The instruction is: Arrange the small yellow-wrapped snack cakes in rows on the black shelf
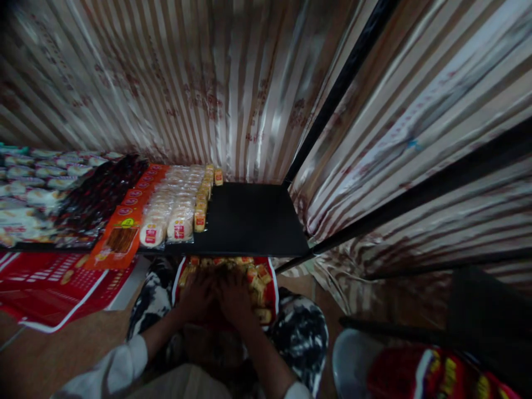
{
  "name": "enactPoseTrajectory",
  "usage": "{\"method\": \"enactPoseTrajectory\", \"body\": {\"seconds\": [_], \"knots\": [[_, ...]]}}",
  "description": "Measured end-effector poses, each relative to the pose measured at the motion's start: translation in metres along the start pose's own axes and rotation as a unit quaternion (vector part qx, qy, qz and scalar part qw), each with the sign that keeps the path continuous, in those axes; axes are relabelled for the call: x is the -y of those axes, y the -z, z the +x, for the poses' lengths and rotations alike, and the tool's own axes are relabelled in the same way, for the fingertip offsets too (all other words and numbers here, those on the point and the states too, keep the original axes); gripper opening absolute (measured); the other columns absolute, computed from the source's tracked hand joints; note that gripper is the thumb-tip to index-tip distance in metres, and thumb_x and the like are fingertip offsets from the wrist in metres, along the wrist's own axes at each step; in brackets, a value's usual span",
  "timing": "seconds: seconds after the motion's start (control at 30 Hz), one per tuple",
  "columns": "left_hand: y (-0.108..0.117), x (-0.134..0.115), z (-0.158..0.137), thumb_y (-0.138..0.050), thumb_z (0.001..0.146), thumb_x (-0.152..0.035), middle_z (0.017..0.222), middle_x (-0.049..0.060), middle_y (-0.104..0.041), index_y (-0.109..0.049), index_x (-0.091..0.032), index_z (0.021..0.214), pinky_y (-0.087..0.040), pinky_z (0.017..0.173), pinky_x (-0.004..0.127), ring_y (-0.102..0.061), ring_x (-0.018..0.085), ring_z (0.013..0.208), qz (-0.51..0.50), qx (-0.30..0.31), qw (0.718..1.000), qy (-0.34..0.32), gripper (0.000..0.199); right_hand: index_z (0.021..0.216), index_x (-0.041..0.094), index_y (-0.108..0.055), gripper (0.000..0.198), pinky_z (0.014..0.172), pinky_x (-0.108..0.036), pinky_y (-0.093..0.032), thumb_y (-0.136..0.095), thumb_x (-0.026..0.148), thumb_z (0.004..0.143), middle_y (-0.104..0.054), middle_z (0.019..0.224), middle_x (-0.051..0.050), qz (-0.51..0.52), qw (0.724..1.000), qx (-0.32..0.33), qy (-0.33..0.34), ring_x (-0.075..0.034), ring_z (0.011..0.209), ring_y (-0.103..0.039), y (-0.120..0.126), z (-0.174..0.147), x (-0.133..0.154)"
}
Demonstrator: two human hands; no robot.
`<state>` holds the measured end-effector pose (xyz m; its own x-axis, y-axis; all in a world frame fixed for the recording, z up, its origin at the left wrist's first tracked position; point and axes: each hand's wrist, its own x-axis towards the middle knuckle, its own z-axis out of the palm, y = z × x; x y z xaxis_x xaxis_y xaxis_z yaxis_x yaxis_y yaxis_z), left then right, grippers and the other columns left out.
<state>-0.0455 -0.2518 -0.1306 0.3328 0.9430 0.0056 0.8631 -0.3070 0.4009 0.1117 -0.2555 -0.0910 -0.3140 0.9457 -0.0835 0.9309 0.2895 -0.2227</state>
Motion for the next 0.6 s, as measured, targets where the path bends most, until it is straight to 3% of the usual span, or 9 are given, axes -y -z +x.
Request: {"method": "enactPoseTrajectory", "body": {"seconds": [0.13,0.27,0.37,0.5,0.6], "knots": [[-0.01,0.003,-0.024,-0.047,0.083,-0.032,0.138,0.012,-0.042,-0.042,-0.018,0.132,-0.027,0.105,0.053,-0.033,0.029,0.129,-0.004,-0.016,1.0,-0.01,0.052,0.122,0.02,-0.053,0.038,0.105,-0.045,-0.023,-0.04,0.033,0.089,-0.049,0.132,-0.011,-0.002,0.999,-0.031,-0.018,-0.028,0.125,-0.037,0.004,-0.015,0.004],[-0.014,-0.001,-0.032,-0.045,0.084,-0.029,0.14,0.012,-0.041,-0.047,-0.016,0.128,-0.028,0.105,0.051,-0.029,0.03,0.132,-0.002,-0.038,0.999,0.02,0.046,0.125,0.022,-0.053,0.044,0.105,-0.055,-0.013,-0.047,0.039,0.085,-0.041,0.139,-0.012,-0.027,0.991,-0.053,-0.123,-0.035,0.132,-0.026,0.0,-0.031,-0.004],[-0.011,-0.007,-0.029,-0.047,0.084,-0.028,0.137,0.012,-0.044,-0.051,-0.016,0.123,-0.028,0.105,0.051,-0.033,0.03,0.13,-0.002,-0.023,0.999,0.046,0.042,0.123,0.026,-0.054,0.043,0.102,-0.063,-0.005,-0.047,0.044,0.084,-0.037,0.143,-0.013,-0.039,0.984,-0.021,-0.174,-0.037,0.133,-0.023,-0.009,-0.041,-0.017],[-0.001,-0.012,-0.025,-0.049,0.082,-0.025,0.135,0.012,-0.047,-0.054,-0.018,0.119,-0.027,0.106,0.051,-0.032,0.029,0.131,-0.02,-0.002,0.998,0.054,0.038,0.12,0.027,-0.056,0.039,0.103,-0.064,-0.003,-0.048,0.038,0.083,-0.041,0.141,-0.009,-0.009,0.988,0.024,-0.149,-0.034,0.135,-0.022,-0.01,-0.043,-0.031],[0.009,-0.014,-0.024,-0.054,0.079,-0.025,0.135,0.011,-0.048,-0.057,-0.019,0.114,-0.025,0.106,0.053,-0.029,0.03,0.132,-0.042,-0.026,0.998,0.043,0.036,0.119,0.023,-0.057,0.038,0.104,-0.063,0.002,-0.046,0.03,0.084,-0.053,0.131,-0.009,0.014,0.994,-0.034,-0.104,-0.032,0.133,-0.026,-0.006,-0.038,-0.03]]}}
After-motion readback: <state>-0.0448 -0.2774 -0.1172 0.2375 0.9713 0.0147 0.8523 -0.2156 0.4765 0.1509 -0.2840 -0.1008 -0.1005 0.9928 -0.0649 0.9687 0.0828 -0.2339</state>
